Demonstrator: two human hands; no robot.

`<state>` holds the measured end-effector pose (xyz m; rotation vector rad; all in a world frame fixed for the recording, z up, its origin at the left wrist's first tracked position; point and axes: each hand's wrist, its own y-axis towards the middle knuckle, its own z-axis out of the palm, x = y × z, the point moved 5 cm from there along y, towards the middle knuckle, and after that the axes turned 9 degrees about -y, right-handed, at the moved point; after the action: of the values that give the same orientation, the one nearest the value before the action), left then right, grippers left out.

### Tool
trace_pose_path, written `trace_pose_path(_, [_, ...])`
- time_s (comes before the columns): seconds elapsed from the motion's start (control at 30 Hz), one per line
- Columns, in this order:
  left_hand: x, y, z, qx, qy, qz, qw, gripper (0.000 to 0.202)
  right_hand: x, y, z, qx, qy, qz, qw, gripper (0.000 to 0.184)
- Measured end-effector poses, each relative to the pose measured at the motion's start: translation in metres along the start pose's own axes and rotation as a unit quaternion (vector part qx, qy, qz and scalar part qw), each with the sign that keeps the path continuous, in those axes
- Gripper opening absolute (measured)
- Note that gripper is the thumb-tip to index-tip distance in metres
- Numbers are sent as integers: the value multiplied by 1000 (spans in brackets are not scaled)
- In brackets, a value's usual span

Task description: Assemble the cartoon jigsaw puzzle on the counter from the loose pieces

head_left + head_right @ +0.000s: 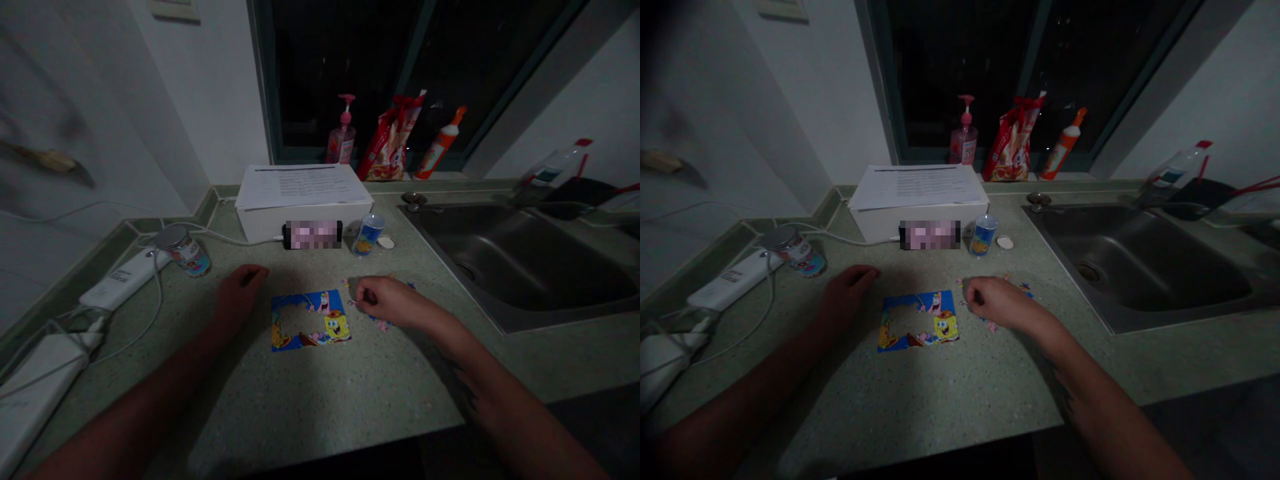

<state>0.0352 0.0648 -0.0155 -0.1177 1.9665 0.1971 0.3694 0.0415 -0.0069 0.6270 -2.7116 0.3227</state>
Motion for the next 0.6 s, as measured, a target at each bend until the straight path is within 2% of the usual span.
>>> trace_pose_path(0.13, [-7, -7, 1, 2, 12, 47, 999, 27, 1, 1, -1, -4, 35, 5, 999, 7])
trace_pose_path(0.23, [-16, -16, 5, 16, 30, 105, 994, 20, 5, 2, 1, -18, 116, 8, 993, 3])
trace_pose_path(0.37, [-29, -35, 20, 102, 63, 191, 974, 14, 19, 5, 12, -20, 245, 11, 969, 5])
trace_pose_path(0.43, [-34, -46, 28, 147, 78, 235, 958, 14, 29, 7, 20, -14, 294, 5, 956, 7])
trace_pose_path(0.5, [-41, -59, 36, 186, 75, 321, 925, 13, 40, 9, 28, -3, 326, -5, 945, 11])
trace_pose_path(0.6, [-50, -76, 42, 193, 48, 450, 871, 9, 54, 9, 37, 28, 376, -27, 926, 18])
